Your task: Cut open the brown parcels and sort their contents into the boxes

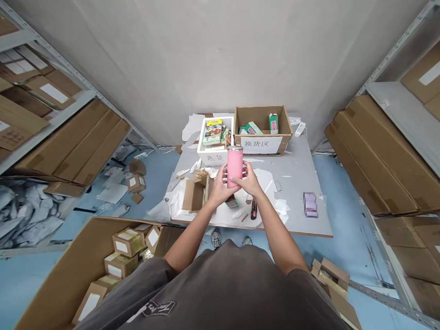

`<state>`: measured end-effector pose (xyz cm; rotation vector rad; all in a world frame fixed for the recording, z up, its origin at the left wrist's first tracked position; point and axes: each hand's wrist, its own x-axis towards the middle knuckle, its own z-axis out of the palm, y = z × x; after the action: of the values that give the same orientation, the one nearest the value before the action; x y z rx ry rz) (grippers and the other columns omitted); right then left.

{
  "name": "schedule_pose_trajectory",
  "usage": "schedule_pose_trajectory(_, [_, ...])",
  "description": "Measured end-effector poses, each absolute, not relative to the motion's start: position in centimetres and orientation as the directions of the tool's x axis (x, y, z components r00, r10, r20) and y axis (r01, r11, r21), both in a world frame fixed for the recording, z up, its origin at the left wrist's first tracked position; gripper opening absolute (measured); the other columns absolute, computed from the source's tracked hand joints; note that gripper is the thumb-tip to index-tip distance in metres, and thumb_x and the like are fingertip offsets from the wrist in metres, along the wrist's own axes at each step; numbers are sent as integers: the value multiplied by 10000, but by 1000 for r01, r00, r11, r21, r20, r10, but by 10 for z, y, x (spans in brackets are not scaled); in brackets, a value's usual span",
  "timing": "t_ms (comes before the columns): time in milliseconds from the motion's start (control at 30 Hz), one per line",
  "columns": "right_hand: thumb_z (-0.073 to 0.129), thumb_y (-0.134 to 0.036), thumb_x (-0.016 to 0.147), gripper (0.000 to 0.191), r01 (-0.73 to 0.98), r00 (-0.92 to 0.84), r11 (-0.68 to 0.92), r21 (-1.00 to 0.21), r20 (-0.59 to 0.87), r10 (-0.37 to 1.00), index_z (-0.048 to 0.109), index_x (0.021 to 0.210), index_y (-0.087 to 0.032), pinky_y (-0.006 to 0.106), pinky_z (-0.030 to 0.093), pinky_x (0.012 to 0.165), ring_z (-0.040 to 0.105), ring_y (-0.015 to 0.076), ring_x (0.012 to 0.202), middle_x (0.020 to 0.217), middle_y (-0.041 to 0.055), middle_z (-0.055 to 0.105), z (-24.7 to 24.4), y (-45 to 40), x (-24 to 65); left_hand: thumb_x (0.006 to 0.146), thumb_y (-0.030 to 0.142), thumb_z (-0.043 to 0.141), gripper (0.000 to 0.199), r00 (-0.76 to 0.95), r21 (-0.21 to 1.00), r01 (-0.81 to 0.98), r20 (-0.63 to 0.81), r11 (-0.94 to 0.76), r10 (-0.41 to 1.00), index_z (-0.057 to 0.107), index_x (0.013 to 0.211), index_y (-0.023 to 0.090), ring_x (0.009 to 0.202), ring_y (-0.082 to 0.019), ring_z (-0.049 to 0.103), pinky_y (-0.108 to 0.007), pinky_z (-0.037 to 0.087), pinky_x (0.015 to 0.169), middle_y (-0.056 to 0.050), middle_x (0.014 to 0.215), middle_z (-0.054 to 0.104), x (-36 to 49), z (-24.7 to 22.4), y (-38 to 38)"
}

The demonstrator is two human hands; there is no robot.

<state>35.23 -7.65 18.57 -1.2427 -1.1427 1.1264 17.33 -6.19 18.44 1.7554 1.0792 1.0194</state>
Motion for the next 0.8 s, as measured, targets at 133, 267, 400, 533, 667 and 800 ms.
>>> schedule_pose_trajectory(133, [923, -568, 733, 1018, -85, -9, -3, -996, -3, 1000, 443, 1602, -342, 481, 618, 1000, 718, 308, 1158, 1361, 110, 680, 194, -74, 346, 807, 457, 907, 1094, 376, 955, 147, 188, -259, 907, 302, 1706, 310, 1248, -304, 684, -454, 604, 1014, -139, 1460, 630, 161, 182, -55])
schedule_pose_trajectory(267, [898, -550, 757, 1029, -85, 1, -30, -996, -31, 1000, 399, 1638, -363, 480, 647, 928, 740, 292, 1058, 1347, 103, 690, 195, -70, 335, 796, 493, 924, 1127, 420, 918, 228, 209, -325, 883, 316, 1728, 318, 1377, -344, 603, -481, 563, 1098, -145, 1539, 563, 152, 177, -52])
schedule_pose_trajectory(400, [948, -508, 690, 1144, 45, 132, -33, -998, -26, 991, 370, 1662, -339, 496, 653, 901, 738, 302, 1018, 1330, 118, 674, 194, -71, 323, 752, 477, 962, 1194, 318, 912, 284, 200, -295, 927, 302, 1735, 333, 1310, -347, 635, -493, 579, 1064, -142, 1482, 579, 150, 173, -51])
schedule_pose_trajectory(533, [936, -512, 722, 1124, 13, 55, -33, -999, -32, 998, 359, 1675, -359, 499, 647, 950, 722, 332, 1152, 1411, 128, 651, 197, -73, 319, 812, 442, 909, 1146, 391, 971, 101, 163, -218, 906, 250, 1743, 326, 1254, -311, 680, -447, 615, 999, -144, 1489, 592, 144, 170, -47])
schedule_pose_trajectory(667, [935, -470, 725, 1112, -63, 4, -46, -997, -46, 999, 357, 1670, -367, 518, 640, 987, 719, 332, 1188, 1471, 130, 630, 196, -71, 315, 758, 392, 930, 1142, 411, 943, 163, 203, -290, 889, 333, 1729, 337, 1344, -313, 617, -450, 592, 1074, -117, 1491, 551, 133, 169, -41])
schedule_pose_trajectory(800, [948, -474, 711, 1151, -11, 44, -61, -998, -62, 997, 335, 1679, -358, 520, 656, 946, 732, 332, 1148, 1484, 147, 617, 188, -71, 308, 757, 341, 917, 1153, 395, 934, 207, 191, -290, 899, 307, 1736, 346, 1211, -277, 659, -432, 624, 994, -119, 1465, 576, 127, 166, -39])
